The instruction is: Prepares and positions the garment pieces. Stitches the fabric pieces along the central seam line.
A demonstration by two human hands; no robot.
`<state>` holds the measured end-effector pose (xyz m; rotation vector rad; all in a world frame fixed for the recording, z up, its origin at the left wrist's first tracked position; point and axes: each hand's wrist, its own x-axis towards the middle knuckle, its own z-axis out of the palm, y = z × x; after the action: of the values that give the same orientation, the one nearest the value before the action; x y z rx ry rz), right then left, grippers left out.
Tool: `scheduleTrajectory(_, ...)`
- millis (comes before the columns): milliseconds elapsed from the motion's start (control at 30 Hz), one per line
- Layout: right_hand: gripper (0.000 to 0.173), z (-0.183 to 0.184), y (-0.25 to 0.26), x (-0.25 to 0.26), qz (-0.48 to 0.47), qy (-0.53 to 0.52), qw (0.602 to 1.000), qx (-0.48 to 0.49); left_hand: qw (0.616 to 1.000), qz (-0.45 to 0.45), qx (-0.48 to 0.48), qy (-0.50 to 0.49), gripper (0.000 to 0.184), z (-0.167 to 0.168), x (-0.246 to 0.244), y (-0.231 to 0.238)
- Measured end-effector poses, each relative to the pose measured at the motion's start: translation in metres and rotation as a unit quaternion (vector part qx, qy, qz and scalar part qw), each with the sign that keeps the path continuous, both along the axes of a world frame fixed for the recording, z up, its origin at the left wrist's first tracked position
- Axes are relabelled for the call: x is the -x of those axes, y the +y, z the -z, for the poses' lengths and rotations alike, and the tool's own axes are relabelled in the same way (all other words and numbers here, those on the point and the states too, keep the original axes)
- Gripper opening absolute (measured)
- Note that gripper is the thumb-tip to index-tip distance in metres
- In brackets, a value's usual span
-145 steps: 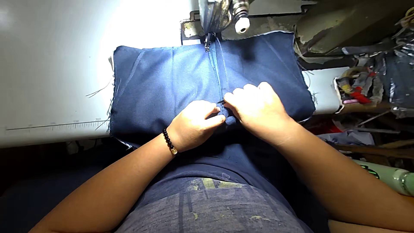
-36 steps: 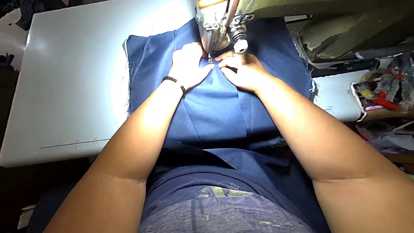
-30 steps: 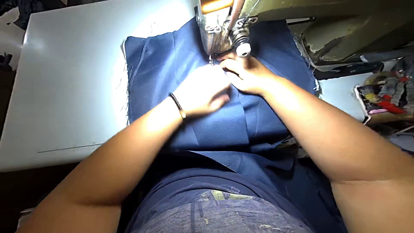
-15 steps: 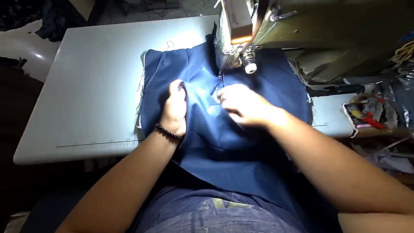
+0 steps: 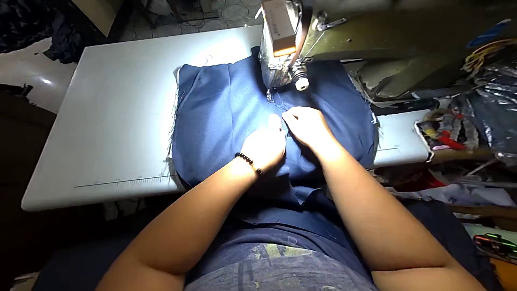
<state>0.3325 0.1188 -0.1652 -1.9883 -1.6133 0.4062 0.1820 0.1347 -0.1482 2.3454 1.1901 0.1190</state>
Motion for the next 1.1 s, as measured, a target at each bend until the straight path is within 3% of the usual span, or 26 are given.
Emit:
scheduleTrajectory(67, 0.034, 0.0, -0.002, 0.002, 0.007, 0.001, 1.0, -0.015, 0.995, -0.027, -0.038, 0.085, 0.036, -0.003, -0.012, 0.001)
scheduleTrajectory(167, 0.025, 0.009, -0.004, 0.004, 0.022, -0.004, 0.998, -0.062, 0.984, 0.008, -0.106, 0.141, 0.036, -0.003, -0.009, -0.005)
scheduleTrajectory(233, 0.018, 0.014, -0.006, 0.006, 0.026, 0.005, 0.995, -0.094, 0.974, 0.038, -0.208, 0.081, 0.029, 0.013, 0.0, -0.003)
scheduleTrajectory(300, 0.014, 0.017, -0.008, 0.007, 0.032, 0.023, 0.994, -0.103, 0.962, 0.074, -0.262, 0.022, 0.04, 0.03, 0.009, 0.008)
scheduleTrajectory(400, 0.011, 0.018, -0.009, 0.008, 0.038, 0.054, 0.993, -0.101, 0.972, 0.125, -0.2, 0.009, 0.047, 0.037, 0.019, 0.026)
scheduleTrajectory(600, 0.01, 0.024, -0.012, 0.019, 0.012, 0.039, 0.992, -0.123, 0.97, 0.174, -0.17, 0.003, 0.042, 0.028, 0.028, 0.047)
scheduleTrajectory(867, 0.01, 0.021, -0.013, 0.023, 0.009, 0.074, 0.993, -0.095, 0.963, 0.2, -0.181, 0.018, 0.061, 0.019, 0.015, 0.055)
scheduleTrajectory(1100, 0.01, 0.02, -0.012, 0.023, 0.005, 0.053, 0.994, -0.094, 0.959, 0.208, -0.192, 0.034, 0.062, 0.022, 0.018, 0.058)
